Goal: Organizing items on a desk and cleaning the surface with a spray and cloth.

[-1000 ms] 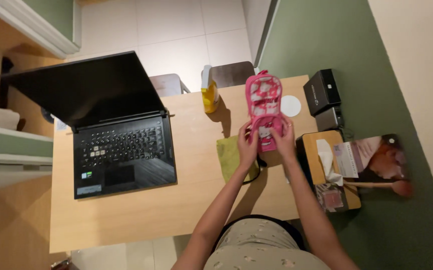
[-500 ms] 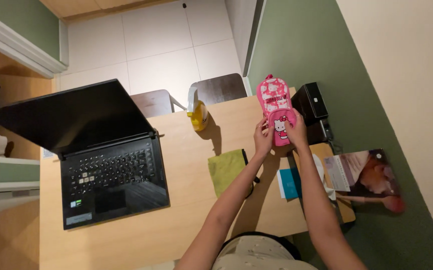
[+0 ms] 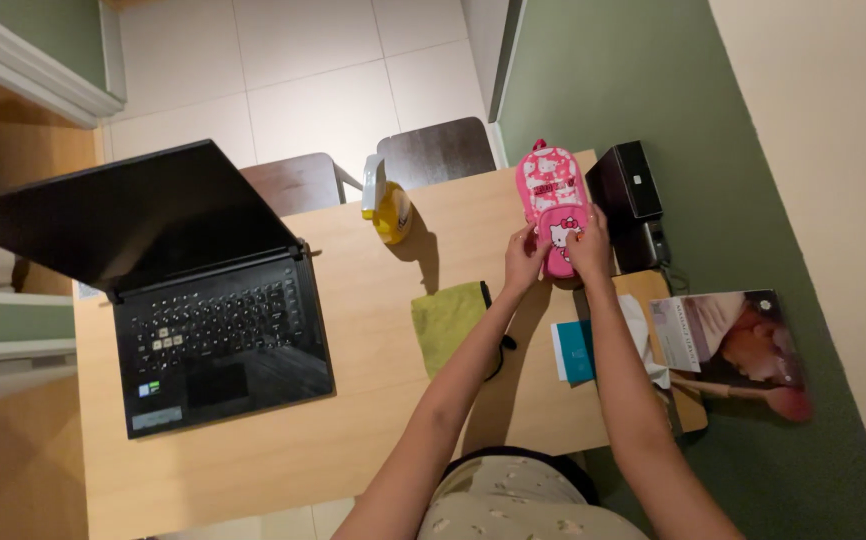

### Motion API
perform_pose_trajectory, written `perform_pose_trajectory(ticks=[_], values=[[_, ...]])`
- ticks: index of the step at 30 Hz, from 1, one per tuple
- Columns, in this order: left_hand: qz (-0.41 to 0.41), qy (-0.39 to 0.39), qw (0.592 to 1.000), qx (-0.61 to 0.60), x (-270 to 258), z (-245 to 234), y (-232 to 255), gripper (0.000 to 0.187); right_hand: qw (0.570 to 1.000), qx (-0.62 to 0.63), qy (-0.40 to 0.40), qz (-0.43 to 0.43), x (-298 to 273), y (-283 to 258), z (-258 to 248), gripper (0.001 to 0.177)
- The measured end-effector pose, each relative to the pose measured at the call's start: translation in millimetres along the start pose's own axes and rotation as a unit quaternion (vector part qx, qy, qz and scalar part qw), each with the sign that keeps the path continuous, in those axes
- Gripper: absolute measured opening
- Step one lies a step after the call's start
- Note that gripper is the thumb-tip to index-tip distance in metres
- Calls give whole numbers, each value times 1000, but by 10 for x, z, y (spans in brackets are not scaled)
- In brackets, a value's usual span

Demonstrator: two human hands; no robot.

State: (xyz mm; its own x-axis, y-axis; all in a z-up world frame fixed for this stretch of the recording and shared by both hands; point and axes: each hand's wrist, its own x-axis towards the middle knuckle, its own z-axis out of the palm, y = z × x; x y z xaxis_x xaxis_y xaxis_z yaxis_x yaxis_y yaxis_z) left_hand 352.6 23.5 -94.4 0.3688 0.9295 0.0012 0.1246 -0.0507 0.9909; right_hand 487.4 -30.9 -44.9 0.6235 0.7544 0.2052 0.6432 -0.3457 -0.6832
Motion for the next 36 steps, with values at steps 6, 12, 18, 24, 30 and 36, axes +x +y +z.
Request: perform_pose_trajectory(ticks=[6,12,18,24,30,36], values=[[-26,73,994,-76,-157,-556,99,49,997,-7,32,-73,-325,-658,181,53],[8,383,911,154,-257,-1726,361,66,976,150,-70,-144,-545,-1781,311,54],[-34,314,928,199,-36,-2440,1097,99,962,162,-219,4,-505,-2490,360,56],[-8,270,959,88,275,-2459,556,81,958,175,-171,-147,-449,-2207,769,57],[26,256,965,53,242,-2611,406,54,957,175,-222,-55,-308,-2435,583,59],[75,54,995,-29,36,-2839,297,44,924,270,-203,-177,-153,-2221,427,80]])
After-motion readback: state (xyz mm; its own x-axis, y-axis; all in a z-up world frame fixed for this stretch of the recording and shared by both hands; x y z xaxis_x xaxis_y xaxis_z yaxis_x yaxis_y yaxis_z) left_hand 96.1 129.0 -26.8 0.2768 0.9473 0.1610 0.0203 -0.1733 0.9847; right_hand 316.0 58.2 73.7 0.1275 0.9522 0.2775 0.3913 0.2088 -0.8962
